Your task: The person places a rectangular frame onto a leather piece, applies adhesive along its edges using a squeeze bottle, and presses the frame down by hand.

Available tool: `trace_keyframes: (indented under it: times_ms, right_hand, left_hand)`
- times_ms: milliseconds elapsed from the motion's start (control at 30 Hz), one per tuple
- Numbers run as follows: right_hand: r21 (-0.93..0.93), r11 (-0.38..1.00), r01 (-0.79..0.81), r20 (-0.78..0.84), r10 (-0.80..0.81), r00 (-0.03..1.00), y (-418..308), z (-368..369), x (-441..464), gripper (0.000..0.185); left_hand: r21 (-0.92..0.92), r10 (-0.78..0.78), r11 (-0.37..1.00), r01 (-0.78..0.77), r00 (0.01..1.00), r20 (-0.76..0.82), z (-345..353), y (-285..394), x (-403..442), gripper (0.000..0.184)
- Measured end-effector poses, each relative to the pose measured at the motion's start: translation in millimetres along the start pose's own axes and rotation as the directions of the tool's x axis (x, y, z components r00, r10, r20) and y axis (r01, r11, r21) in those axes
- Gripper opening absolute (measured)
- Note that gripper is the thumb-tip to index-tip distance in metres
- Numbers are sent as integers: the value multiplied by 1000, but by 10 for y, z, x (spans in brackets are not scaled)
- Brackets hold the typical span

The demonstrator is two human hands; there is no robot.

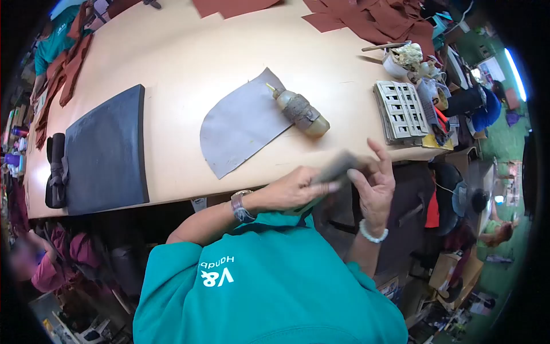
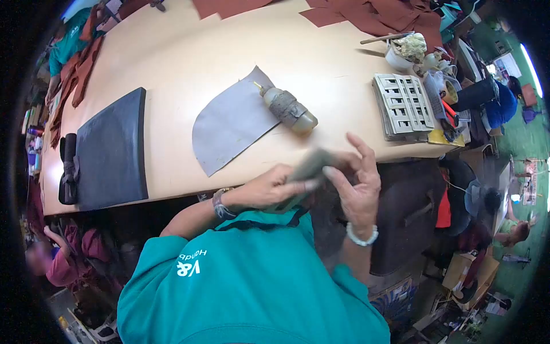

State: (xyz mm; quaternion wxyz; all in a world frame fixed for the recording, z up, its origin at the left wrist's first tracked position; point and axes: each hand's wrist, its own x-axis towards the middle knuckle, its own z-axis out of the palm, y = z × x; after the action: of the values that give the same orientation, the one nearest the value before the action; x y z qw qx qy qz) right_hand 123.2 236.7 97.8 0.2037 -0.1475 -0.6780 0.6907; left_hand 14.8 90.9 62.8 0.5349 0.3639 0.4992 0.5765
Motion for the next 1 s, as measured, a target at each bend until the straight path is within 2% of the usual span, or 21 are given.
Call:
trace_keyframes:
  times_ms: [33,67,100,167,200,333,367,400,433,467,500,533,567,600,633,667,700,767,867,967,1000]
  right_hand:
    - [-135,988,79,14,-78,997,188,22,18,69]
    - [-46,998,39,46,-36,998,309,133,-33,66]
    - [43,999,-9,78,6,997,400,286,-134,63]
    - [181,962,-204,152,177,972,570,442,-321,56]
    - [299,929,-219,151,181,972,639,463,-383,45]
    - [136,986,-101,-28,106,994,296,188,-437,23]
    - [278,958,68,-155,-25,988,347,-60,-500,20]
    - [518,831,201,-114,-166,980,304,-346,-549,19]
    - [762,597,249,-69,-307,949,261,-632,-599,19]
    - [919,345,193,-24,-437,899,219,-918,-650,19]
    - [954,299,35,157,-591,791,74,-858,-526,14]
    - [990,136,44,-15,-205,979,420,-982,-683,15]
    - [958,285,21,-63,137,989,905,-1068,-895,16]
    - [920,382,-93,-103,464,880,1389,-1156,-1105,17]
    - [676,637,-370,-194,638,745,1811,-1163,-1288,19]
    - [310,700,-644,-356,713,604,2115,-1219,-1356,21]
    - [-87,555,-827,-539,672,508,2281,-1251,-1237,22]
    - [-2,537,-844,-402,772,492,1993,-1531,-1359,27]
    - [-61,776,-628,-157,614,774,969,-1537,-1099,35]
    - [-125,872,-472,131,487,864,249,-1367,-642,36]
    - [-199,862,-466,198,501,843,77,-1175,-444,22]
  left_hand:
    - [-167,49,983,-76,986,-162,37,35,-41,35]
    - [-231,136,942,-245,905,-403,85,10,-14,33]
    - [-267,239,888,-375,871,-429,38,-14,9,32]
    - [-189,254,894,-407,805,-536,33,-20,23,32]
    - [-144,281,904,-402,814,-508,45,-22,34,36]
    - [50,447,877,-477,776,-445,110,-39,114,60]
    - [113,513,846,-521,737,-440,111,-26,132,67]
    - [58,438,889,-454,806,-398,67,61,38,81]
    - [34,440,885,-464,809,-389,24,97,-8,76]
    - [11,443,880,-475,811,-383,-24,129,-35,72]
    - [-10,446,874,-485,811,-379,-66,149,-54,68]
    - [-20,427,879,-477,805,-411,-97,132,-64,66]
    - [-28,411,886,-462,813,-412,-117,97,-65,64]
    - [-33,393,895,-444,824,-408,-145,59,-72,62]
    - [-43,372,906,-422,839,-397,-161,47,-85,60]
    - [-2,346,925,-381,842,-414,-137,63,-97,55]
    - [63,339,937,-345,846,-413,-101,90,-133,63]
    - [17,238,968,-249,897,-372,-143,48,-197,62]
    - [-23,192,976,-216,908,-372,-175,-90,-130,61]
    - [219,271,954,-207,906,-326,-139,47,-176,59]
    - [236,297,945,-226,896,-330,-143,71,-201,59]
